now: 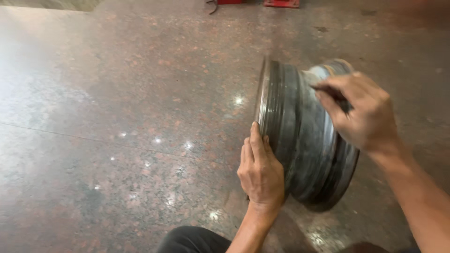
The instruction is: The person sits on the floor and uses a sanding block to manually smooth the surface of a metal wheel rim. They rotate the rim to access different sections, applying pressure with the sanding block to the outer and inner edges.
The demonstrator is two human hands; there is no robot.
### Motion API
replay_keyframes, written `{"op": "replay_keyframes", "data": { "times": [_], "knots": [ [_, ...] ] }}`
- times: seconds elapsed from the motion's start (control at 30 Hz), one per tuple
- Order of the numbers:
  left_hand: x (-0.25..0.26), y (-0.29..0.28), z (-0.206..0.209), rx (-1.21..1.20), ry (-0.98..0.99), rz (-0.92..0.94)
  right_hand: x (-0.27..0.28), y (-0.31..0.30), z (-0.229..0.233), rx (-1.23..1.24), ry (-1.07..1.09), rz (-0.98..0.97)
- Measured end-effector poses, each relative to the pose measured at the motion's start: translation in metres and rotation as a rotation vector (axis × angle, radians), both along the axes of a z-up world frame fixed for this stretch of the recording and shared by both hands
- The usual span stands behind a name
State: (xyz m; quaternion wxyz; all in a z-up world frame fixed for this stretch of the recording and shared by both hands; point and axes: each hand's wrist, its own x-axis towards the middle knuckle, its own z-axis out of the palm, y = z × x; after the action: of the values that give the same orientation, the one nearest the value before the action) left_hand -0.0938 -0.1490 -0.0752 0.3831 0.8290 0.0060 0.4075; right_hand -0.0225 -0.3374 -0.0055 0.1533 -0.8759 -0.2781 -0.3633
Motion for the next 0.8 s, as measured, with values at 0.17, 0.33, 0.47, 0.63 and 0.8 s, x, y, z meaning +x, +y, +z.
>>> {"op": "replay_keyframes", "data": {
  "times": [0.17,0.33,0.47,0.63,0.8],
  "knots": [
    [-0.027,-0.053,-0.018,-0.085,-0.117,-0.036,-0.007,-0.012,-0.005,0.086,0.02,0.008],
    [-0.031,-0.084,-0.049,-0.044,-0.166,-0.065,-0.036,0.016,-0.016,0.159,-0.05,0.124],
    [-0.029,-0.067,-0.065,0.086,-0.156,-0.043,-0.045,0.047,-0.024,0.25,-0.054,0.12],
    [-0.032,-0.031,-0.068,0.142,-0.172,-0.151,-0.072,0.074,-0.031,0.368,0.031,0.077],
    [-0.034,-0.002,-0.056,0.08,-0.041,-0.322,-0.086,0.084,-0.044,0.269,0.0,0.05]
  ]
}}
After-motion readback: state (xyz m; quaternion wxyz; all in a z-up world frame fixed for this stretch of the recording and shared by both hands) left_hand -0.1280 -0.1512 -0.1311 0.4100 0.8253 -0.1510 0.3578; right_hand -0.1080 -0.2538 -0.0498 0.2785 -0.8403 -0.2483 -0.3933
